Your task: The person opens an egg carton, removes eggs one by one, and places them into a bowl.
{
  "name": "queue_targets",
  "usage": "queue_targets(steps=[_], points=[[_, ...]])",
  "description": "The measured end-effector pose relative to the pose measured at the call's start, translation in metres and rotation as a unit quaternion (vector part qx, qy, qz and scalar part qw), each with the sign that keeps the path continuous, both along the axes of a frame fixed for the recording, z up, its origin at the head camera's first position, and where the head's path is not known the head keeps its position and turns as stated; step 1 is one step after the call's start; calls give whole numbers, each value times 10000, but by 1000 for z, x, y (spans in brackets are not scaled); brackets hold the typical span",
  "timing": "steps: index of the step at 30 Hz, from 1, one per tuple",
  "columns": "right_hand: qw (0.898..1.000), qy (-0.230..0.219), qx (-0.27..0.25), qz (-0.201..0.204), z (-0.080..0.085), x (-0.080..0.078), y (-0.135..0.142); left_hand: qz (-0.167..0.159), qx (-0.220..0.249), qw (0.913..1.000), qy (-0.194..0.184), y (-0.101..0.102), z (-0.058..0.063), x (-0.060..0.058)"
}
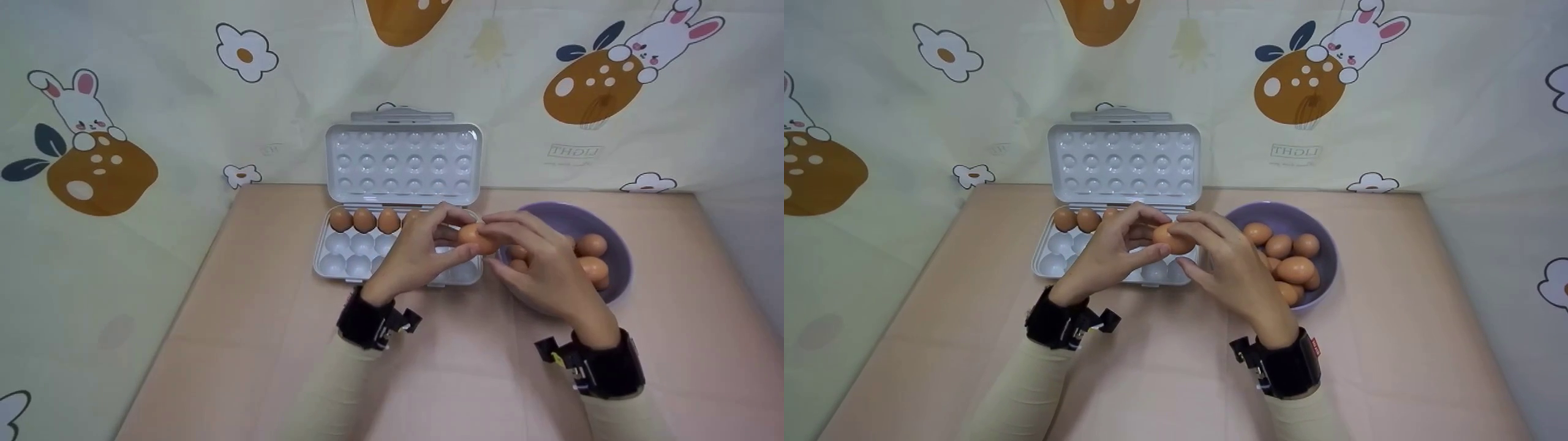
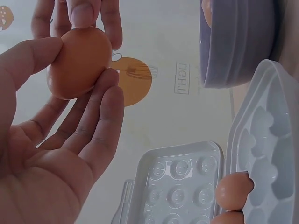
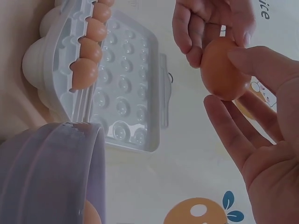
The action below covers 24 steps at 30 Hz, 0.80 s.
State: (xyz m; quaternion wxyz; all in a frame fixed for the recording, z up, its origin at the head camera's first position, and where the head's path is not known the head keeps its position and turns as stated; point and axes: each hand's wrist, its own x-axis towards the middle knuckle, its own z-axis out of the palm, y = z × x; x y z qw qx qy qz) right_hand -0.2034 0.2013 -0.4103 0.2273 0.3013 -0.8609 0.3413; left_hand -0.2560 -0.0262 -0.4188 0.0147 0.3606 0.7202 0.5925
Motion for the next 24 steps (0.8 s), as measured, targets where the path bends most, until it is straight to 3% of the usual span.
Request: queue_targets(steps=[12,18,24], points=[[9998,164,95,-47,0,0,4,-130,-358,9993,51,-5,4,0],[9985,446,85,-306,4,-1,17,371,-620,9972,192,-11,3,-3],[9983,154,43,-565,7,-3,36,862,-660,9937,293,-17,2,-5]])
